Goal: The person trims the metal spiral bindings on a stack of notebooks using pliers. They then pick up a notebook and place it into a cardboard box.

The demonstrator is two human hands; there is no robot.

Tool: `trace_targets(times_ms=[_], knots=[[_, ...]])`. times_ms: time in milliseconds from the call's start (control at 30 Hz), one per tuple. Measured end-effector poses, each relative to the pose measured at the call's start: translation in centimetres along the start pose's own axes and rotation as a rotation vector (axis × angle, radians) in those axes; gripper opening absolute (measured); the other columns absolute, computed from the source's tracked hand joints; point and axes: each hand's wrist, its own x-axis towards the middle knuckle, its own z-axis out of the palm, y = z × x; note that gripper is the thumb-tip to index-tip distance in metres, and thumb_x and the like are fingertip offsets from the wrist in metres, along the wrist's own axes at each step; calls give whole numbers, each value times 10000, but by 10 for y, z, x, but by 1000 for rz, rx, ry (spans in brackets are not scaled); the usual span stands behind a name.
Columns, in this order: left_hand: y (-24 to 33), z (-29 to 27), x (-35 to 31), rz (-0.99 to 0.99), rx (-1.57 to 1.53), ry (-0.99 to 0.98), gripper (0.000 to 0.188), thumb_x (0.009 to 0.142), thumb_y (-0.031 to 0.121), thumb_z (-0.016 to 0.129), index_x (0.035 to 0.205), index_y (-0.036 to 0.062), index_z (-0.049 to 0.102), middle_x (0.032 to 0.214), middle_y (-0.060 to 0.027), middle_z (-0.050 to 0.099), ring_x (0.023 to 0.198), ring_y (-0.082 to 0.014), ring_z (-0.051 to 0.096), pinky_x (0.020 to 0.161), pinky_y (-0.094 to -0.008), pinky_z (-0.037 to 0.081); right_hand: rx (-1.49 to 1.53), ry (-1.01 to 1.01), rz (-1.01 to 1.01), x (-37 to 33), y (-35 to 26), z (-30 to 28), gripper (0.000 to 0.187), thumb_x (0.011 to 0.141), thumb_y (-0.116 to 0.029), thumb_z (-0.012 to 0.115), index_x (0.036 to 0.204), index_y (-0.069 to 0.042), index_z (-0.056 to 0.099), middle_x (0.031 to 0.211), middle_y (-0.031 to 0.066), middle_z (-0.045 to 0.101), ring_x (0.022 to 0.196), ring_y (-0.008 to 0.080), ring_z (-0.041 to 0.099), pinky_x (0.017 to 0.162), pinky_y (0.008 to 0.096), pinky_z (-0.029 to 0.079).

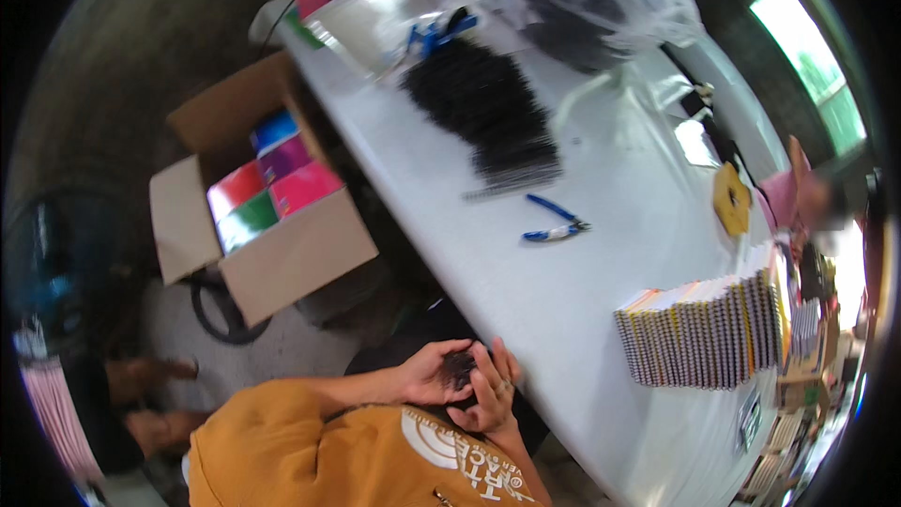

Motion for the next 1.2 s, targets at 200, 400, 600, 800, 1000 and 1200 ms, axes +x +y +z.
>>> trace_targets(times_ms=[200,400,600,800,1000,1200], knots=[[32,158,-19,306,154,-58,273,914,337,478,994,128,633,1006,-121,606,959,-267,591,751,-431,536,-273,285,425,35,21,-62,492,877,-293,511,1253,20,451,1215,188,533,1163,379,455,968,442,350],[93,471,80,934,617,-489,511,961,354,333,1293,-34,370,1217,-257,468,1076,-409,519,909,-487,478,-314,287,593,27,31,-67,389,851,-166,552,1195,12,506,1164,183,545,1119,340,492,967,421,368],[104,496,123,1205,941,-188,638,920,486,388,1402,95,239,1376,-137,310,1244,-318,355,949,-590,362,-415,387,410,19,23,-93,316,835,-127,557,1120,11,563,1070,165,596,1073,350,519,942,447,389],[68,215,110,1128,2771,491,759,832,424,597,1389,17,280,1406,-275,277,1318,-421,241,1062,-533,209,-853,566,137,72,-16,-215,294,786,-102,595,1063,-3,609,1077,94,611,1071,338,505,928,433,386],[35,137,111,1094,2889,668,610,870,281,520,1359,-17,311,1359,-243,329,1273,-407,284,1023,-523,247,-1018,307,362,137,14,-270,310,822,-214,640,1111,-100,631,1110,71,612,1091,259,526,944,393,365],[66,138,121,1785,2911,879,468,882,233,505,1270,-19,435,1116,-173,492,1044,-331,443,891,-450,353,-917,413,469,149,30,-272,261,826,-218,634,1055,-92,635,1024,78,648,962,247,579,843,380,393]])
